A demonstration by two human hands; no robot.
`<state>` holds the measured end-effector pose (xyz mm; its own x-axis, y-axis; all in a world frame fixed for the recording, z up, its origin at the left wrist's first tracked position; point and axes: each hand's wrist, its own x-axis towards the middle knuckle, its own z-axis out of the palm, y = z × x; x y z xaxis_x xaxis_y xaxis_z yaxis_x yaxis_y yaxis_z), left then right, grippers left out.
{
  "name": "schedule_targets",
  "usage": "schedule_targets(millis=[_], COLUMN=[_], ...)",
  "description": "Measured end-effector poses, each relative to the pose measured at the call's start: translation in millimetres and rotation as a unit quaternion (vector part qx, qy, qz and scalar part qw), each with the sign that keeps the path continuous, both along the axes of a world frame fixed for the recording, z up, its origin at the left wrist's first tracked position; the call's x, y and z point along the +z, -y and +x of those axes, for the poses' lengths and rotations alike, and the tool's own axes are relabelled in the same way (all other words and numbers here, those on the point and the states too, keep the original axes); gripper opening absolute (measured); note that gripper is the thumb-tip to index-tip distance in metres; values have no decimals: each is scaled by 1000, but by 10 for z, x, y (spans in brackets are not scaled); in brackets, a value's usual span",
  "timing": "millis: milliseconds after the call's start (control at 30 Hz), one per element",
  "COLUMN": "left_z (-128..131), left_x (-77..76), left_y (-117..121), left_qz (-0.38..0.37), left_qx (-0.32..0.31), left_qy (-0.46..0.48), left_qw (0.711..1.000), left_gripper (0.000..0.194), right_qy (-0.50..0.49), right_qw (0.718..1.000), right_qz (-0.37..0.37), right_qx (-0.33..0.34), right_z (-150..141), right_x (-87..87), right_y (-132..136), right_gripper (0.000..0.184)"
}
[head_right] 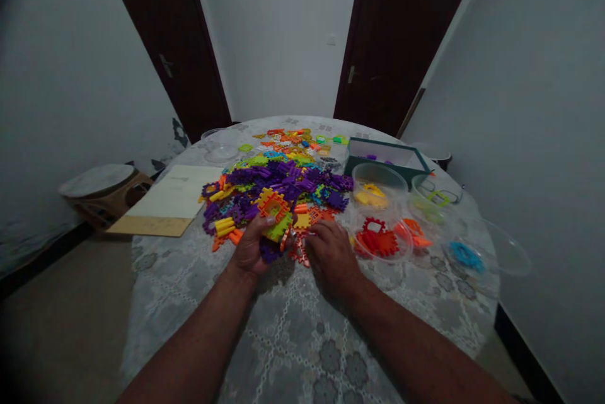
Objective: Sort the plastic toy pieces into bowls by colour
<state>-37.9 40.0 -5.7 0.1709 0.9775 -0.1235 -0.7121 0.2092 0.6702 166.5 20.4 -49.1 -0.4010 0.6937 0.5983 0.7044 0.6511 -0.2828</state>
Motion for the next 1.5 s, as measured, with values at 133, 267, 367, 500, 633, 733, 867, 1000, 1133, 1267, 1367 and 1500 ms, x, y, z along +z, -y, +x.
schedule_targets(millis=[133, 267, 367, 500, 633, 733, 867, 1000, 1133, 1267, 1367, 1500], left_z=[-16, -18, -11, 8, 16, 9, 8, 24, 39, 50, 51, 55], left_x=[24, 6, -22, -24, -13, -21, -29, -34, -52, -70, -95, -130], left_y=[5, -6, -2, 6, -18, -36, -32, -27, -42, -54, -62, -67], left_qz=[9, 36, 45, 33, 30, 22, 21, 10, -5, -3, 3, 10], left_qx=[-29, -69, -116, -131, -134, -135, -136, -142, -134, -124, -131, -138], left_qy=[10, -9, -43, -75, -95, -122, -126, -121, -110, -112, -114, -105], left_qw=[999, 997, 991, 988, 986, 983, 982, 982, 985, 986, 985, 985], left_gripper=[61, 56, 50, 44, 51, 58, 56, 47, 39, 38, 40, 41], right_qy=[-84, -136, -147, -124, -118, -110, -107, -86, -18, -2, -24, -35], right_qw=[996, 990, 988, 989, 990, 991, 991, 991, 987, 964, 948, 960], right_qz=[17, 37, 52, 73, 75, 78, 69, 6, -58, -1, 21, 11], right_qx=[-12, -15, -18, -20, -20, -21, -40, -100, -147, -266, -316, -278], right_z=[21, 13, 14, 38, 67, 84, 172, 463, 930, 1388, 1562, 1344], right_x=[45, 111, 160, 213, 277, 341, 494, 821, 1236, 1501, 1561, 1482], right_y=[26, 120, 170, 174, 158, 160, 196, 181, -174, -835, -1184, -1107], right_gripper=[52, 74, 75, 68, 55, 41, 28, 26, 27, 35, 52, 47])
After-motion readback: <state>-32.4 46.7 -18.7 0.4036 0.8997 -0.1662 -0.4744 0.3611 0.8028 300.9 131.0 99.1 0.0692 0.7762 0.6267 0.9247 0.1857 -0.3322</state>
